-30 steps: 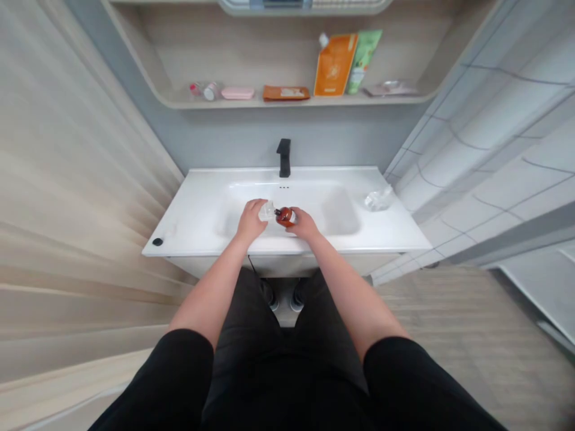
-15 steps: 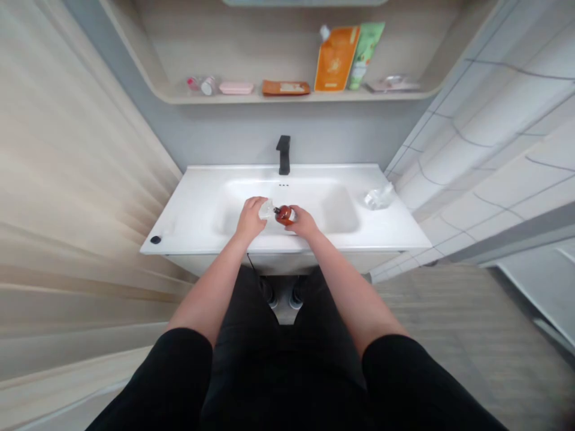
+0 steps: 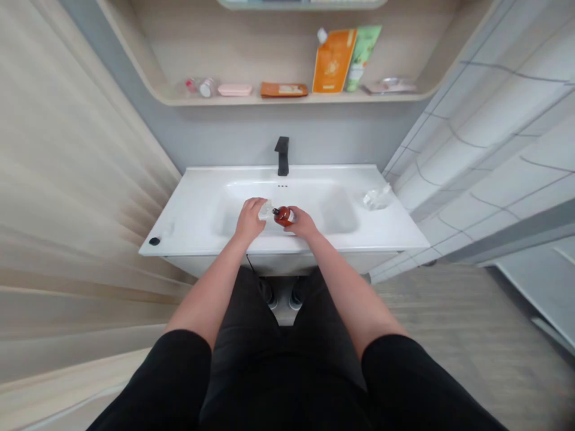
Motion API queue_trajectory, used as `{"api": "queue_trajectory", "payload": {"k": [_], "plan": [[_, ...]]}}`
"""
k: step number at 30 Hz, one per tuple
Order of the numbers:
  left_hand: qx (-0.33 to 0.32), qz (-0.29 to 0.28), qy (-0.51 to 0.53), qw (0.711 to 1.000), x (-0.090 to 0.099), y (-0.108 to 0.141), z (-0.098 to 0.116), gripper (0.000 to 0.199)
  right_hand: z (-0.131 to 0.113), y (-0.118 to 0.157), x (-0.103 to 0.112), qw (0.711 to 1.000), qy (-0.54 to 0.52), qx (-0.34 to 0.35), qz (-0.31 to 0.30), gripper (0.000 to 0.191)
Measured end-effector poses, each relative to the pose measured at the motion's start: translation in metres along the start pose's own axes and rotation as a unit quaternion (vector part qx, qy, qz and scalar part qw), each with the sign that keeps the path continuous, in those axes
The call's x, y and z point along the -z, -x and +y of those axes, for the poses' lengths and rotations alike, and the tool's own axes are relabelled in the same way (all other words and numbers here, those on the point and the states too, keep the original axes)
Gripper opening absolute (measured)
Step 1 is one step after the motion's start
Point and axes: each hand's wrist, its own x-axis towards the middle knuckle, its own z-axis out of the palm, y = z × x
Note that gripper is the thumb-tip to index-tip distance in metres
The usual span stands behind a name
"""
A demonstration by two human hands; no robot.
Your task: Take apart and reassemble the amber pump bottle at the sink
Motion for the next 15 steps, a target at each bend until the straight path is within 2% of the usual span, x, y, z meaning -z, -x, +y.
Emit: {"api": "queue_trajectory", "payload": {"k": [15], "plan": [[-0.018, 0.006, -0.003, 1.000, 0.0029, 0.0001, 0.0058, 0.078, -0.0023, 0.0004, 0.0019, 1.000, -0.012, -0.013, -0.005, 0.085]]}}
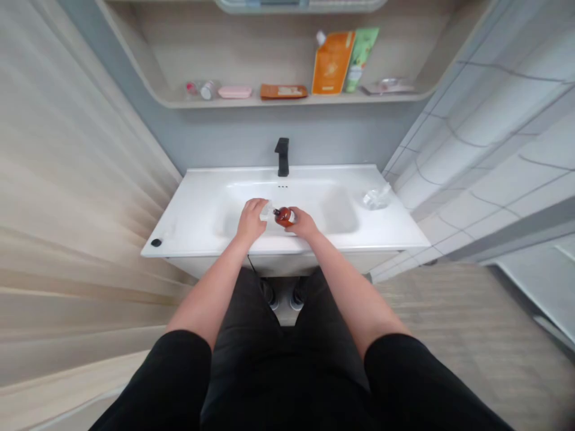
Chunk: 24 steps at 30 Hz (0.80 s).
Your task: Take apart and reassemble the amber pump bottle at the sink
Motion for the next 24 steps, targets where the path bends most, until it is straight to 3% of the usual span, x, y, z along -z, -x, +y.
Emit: {"api": "queue_trajectory", "payload": {"k": [24], "plan": [[-0.005, -0.010, -0.005, 1.000, -0.0011, -0.0005, -0.0014, 0.082, 0.0045, -0.0024, -0.0015, 1.000, -0.011, -0.010, -0.007, 0.083]]}}
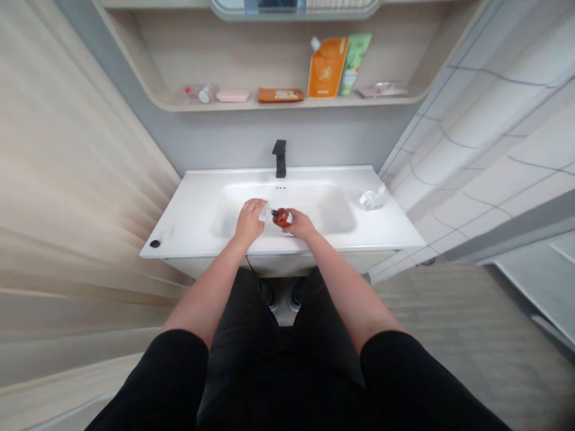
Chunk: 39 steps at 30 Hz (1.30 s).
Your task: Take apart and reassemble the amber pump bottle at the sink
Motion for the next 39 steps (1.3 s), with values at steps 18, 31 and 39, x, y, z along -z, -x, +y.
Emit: {"api": "queue_trajectory", "payload": {"k": [18, 31, 39], "plan": [[-0.027, -0.008, -0.031, 0.999, 0.007, -0.005, 0.003, 0.080, -0.004, -0.002, 0.002, 1.000, -0.020, -0.022, -0.009, 0.085], [-0.053, -0.036, -0.084, 0.994, 0.017, -0.015, 0.007, 0.074, -0.001, -0.004, 0.001, 0.999, -0.036, -0.015, -0.010, 0.089], [-0.070, -0.034, -0.102, 0.992, 0.020, -0.020, 0.010, 0.073, -0.004, -0.003, 0.002, 0.998, -0.061, -0.017, -0.001, 0.087]]}}
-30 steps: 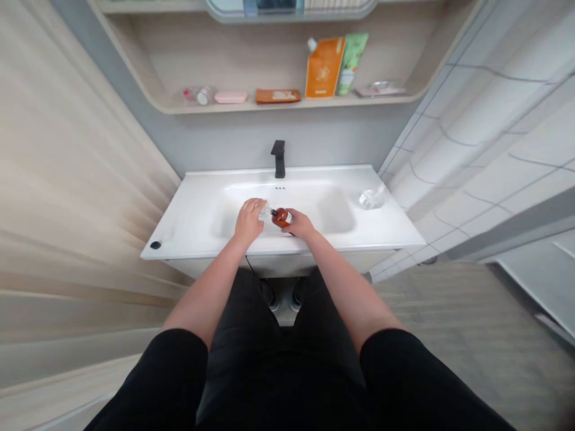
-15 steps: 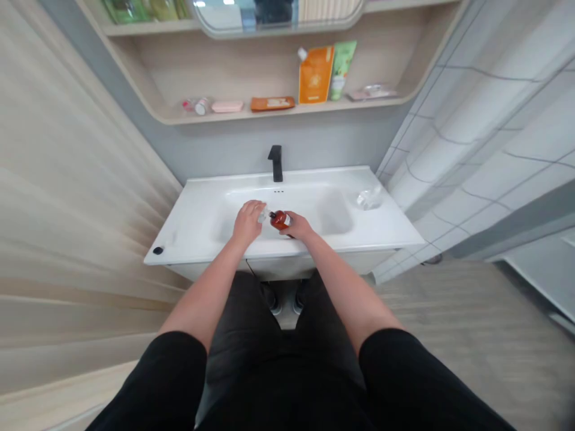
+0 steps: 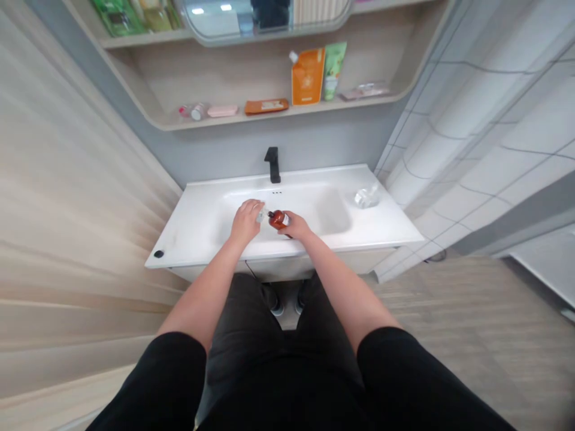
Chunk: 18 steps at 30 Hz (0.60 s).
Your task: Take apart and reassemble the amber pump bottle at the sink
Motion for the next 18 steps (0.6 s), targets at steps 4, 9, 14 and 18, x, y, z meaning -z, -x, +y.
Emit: {"api": "queue_trajectory", "payload": {"k": [4, 9, 14, 18], "plan": [[0.001, -0.005, 0.000, 1.000, 0.002, -0.003, 0.000, 0.072, 0.001, -0.001, -0.001, 1.000, 0.003, -0.005, 0.007, 0.089], [-0.007, -0.010, -0.011, 1.000, 0.004, -0.006, 0.001, 0.071, 0.003, -0.003, -0.002, 1.000, -0.005, -0.004, 0.016, 0.090], [-0.016, -0.023, -0.024, 0.999, 0.010, -0.011, 0.004, 0.071, 0.004, -0.004, -0.002, 1.000, -0.018, -0.001, 0.019, 0.087], [-0.010, -0.046, -0.024, 0.999, 0.016, -0.014, 0.006, 0.072, 0.003, -0.003, -0.002, 0.999, -0.030, 0.006, 0.017, 0.085]]}}
